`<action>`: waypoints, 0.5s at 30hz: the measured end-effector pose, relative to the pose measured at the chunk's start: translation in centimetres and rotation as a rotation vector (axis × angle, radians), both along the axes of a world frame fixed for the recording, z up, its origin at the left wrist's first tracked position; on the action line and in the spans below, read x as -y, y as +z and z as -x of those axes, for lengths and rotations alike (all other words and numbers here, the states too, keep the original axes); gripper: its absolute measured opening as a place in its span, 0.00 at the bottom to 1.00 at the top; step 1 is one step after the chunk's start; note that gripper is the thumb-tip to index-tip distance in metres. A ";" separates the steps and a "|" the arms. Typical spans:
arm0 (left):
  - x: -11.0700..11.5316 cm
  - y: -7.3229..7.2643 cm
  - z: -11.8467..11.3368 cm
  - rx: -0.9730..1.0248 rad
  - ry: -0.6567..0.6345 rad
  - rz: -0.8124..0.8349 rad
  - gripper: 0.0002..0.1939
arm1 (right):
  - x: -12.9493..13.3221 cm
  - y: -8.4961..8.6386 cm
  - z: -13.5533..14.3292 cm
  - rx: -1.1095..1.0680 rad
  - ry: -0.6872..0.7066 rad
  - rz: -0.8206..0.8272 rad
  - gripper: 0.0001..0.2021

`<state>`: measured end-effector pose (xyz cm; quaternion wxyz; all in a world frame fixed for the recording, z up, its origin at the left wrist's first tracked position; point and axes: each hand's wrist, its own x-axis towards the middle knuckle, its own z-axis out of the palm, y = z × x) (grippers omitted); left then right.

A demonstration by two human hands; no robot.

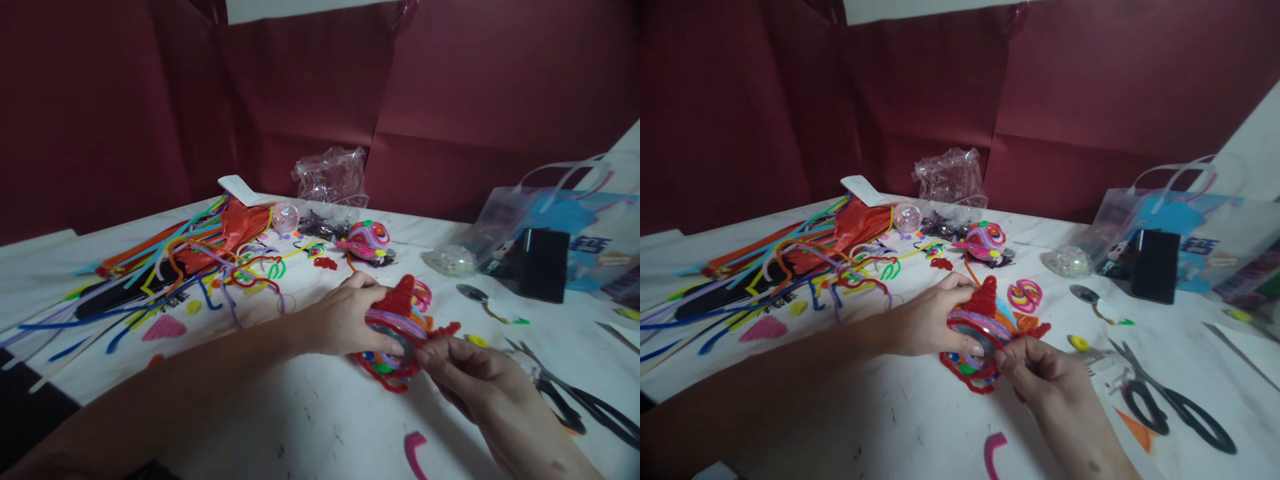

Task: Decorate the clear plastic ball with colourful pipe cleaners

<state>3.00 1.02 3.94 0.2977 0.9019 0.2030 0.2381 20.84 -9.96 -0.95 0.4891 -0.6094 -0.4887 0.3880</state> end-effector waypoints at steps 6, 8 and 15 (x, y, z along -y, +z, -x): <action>-0.1 0.5 0.1 -0.012 0.011 0.062 0.21 | -0.2 -0.4 -0.2 -0.002 -0.035 0.011 0.30; 0.2 0.7 0.0 0.001 0.045 0.072 0.19 | -0.3 -0.2 0.1 0.003 -0.045 0.021 0.31; 0.8 0.3 -0.6 0.119 0.069 0.060 0.11 | -0.3 -0.2 0.3 -0.009 -0.071 0.028 0.31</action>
